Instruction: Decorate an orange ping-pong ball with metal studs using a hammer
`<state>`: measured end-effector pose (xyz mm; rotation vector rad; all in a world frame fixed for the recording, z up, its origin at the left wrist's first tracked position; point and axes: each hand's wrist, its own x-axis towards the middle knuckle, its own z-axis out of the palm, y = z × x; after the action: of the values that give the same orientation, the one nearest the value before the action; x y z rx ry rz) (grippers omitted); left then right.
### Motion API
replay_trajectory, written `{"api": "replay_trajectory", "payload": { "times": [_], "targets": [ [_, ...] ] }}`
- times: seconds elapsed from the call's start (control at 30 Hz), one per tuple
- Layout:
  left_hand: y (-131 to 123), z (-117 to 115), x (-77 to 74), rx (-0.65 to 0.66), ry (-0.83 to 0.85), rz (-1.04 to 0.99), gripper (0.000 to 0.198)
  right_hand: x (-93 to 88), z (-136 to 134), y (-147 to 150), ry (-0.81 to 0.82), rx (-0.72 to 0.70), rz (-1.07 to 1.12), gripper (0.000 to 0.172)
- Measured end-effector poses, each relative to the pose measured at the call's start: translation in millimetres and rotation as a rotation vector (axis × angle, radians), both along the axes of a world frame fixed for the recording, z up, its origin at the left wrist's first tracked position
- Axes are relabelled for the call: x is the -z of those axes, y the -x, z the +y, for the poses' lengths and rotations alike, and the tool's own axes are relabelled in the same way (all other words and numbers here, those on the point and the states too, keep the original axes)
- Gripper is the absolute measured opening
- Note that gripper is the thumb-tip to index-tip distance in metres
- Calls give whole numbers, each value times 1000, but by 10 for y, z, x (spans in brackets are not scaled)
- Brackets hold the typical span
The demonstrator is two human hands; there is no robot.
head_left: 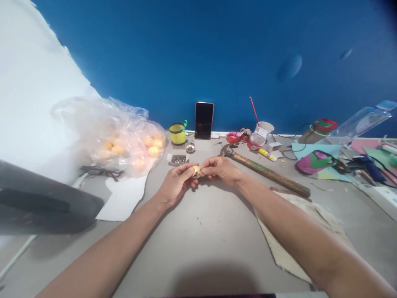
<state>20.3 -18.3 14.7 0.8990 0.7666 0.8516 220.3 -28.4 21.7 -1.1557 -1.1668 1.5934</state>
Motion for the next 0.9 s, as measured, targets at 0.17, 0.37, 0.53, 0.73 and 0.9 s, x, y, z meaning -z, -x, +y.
{"api": "replay_trajectory", "payload": {
  "times": [0.17, 0.37, 0.53, 0.73, 0.9],
  "targets": [
    [1, -10, -4, -17, 12, -2, 49, -13, -5, 8, 28, 17, 0, 36],
    [0, -23, -6, -75, -47, 19, 47, -43, -20, 48, -17, 42, 64, 30],
    [0, -65, -48, -158, -221, 158, 44, -43, -28, 77, 53, 65, 122, 27],
    [10, -142, -71, -216, -396, 301, 35, -69, -32, 121, 195, 90, 196, 29],
    [11, -153, -53, -231, -430, 283, 35, -90, -54, 163, 140, 123, 132, 25]
  ]
}}
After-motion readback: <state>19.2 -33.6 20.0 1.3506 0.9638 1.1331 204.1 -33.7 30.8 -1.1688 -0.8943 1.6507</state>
